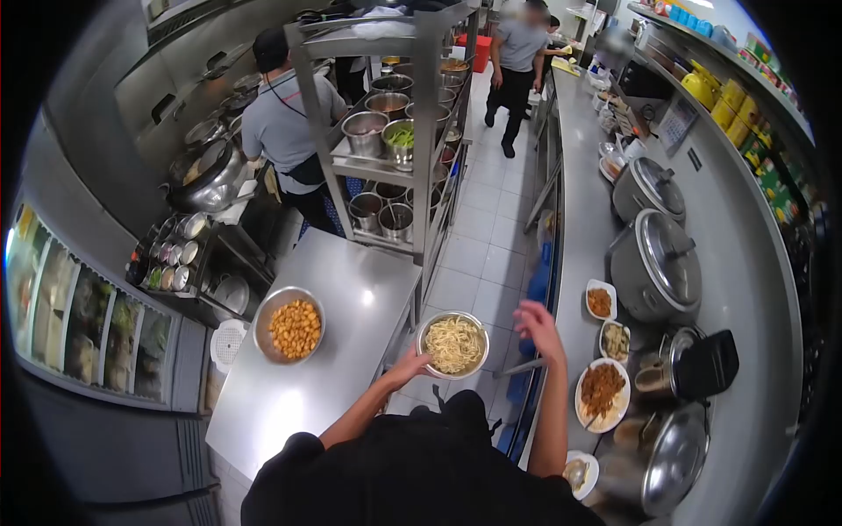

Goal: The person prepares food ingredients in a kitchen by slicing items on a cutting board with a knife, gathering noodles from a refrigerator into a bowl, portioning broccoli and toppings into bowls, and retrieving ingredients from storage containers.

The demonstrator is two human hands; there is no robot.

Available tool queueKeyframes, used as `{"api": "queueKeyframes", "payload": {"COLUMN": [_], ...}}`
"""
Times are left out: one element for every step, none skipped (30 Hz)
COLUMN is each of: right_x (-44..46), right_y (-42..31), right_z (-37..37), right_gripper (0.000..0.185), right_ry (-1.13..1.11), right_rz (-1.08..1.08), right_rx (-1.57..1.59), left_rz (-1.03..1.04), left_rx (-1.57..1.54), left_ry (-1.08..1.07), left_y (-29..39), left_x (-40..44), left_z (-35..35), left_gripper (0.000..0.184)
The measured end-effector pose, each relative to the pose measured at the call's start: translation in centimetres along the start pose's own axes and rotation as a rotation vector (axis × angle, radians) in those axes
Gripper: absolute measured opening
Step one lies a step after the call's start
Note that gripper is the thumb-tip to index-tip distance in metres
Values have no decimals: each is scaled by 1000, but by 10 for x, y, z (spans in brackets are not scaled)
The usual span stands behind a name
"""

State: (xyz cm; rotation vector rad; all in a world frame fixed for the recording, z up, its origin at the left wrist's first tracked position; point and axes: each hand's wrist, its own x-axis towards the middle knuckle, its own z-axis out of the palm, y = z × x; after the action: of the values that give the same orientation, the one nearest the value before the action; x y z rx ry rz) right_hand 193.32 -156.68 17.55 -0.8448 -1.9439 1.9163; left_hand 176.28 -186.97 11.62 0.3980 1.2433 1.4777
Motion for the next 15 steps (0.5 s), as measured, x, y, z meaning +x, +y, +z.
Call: {"api": "queueKeyframes", "payload": {"right_x": [35, 70, 106, 142, 179, 233, 268, 305, 335, 350, 368, 404, 439, 466, 490], "right_y": [-18, -38, -60, -79, -103, -143, -188, -213, -231, -266, -303, -321, -335, -353, -369], "right_z": [-9, -17, -25, -30, -31, -33, -22, -14, -6, 5, 20, 37, 56, 78, 99], "right_gripper": [31, 30, 30, 27, 25, 23, 22, 23, 24, 22, 20, 19, 17, 17, 16], "right_ry": [12, -11, -37, -39, -42, -88, -110, -160, -211, -280, -342, -339, -334, -322, -305], "right_rz": [-50, -109, -171, -231, -287, -367, -460, -603, -736, -722, -720, -925, -1132, -1161, -1191], "right_rx": [-18, -46, -75, -115, -155, -226, -306, -353, -402, -474, -543, -598, -644, -754, -865], "left_rz": [5, 12, 30, 52, 72, 84, 104, 115, 123, 142, 170, 185, 213, 209, 207], "left_rx": [-17, -35, -64, -95, -130, -177, -219, -260, -254, -250, -235, -263, -276, -294, -310], "left_ry": [40, 81, 106, 133, 160, 188, 192, 196, 234, 268, 301, 312, 351, 362, 369], "left_y": [3, 7, 13, 21, 30, 41, 49, 56, 58, 62, 71, 71, 83, 87, 89], "left_x": [18, 36, 52, 68, 85, 120, 142, 157, 169, 186, 206, 219, 228, 238, 248], "left_z": [-1, -1, 1, 4, 7, 12, 11, 12, 17, 24, 24, 27, 38, 41, 44], "left_gripper": [74, 73, 73, 72, 72, 72, 73, 73, 72, 72, 71, 69, 67, 67, 67]}}
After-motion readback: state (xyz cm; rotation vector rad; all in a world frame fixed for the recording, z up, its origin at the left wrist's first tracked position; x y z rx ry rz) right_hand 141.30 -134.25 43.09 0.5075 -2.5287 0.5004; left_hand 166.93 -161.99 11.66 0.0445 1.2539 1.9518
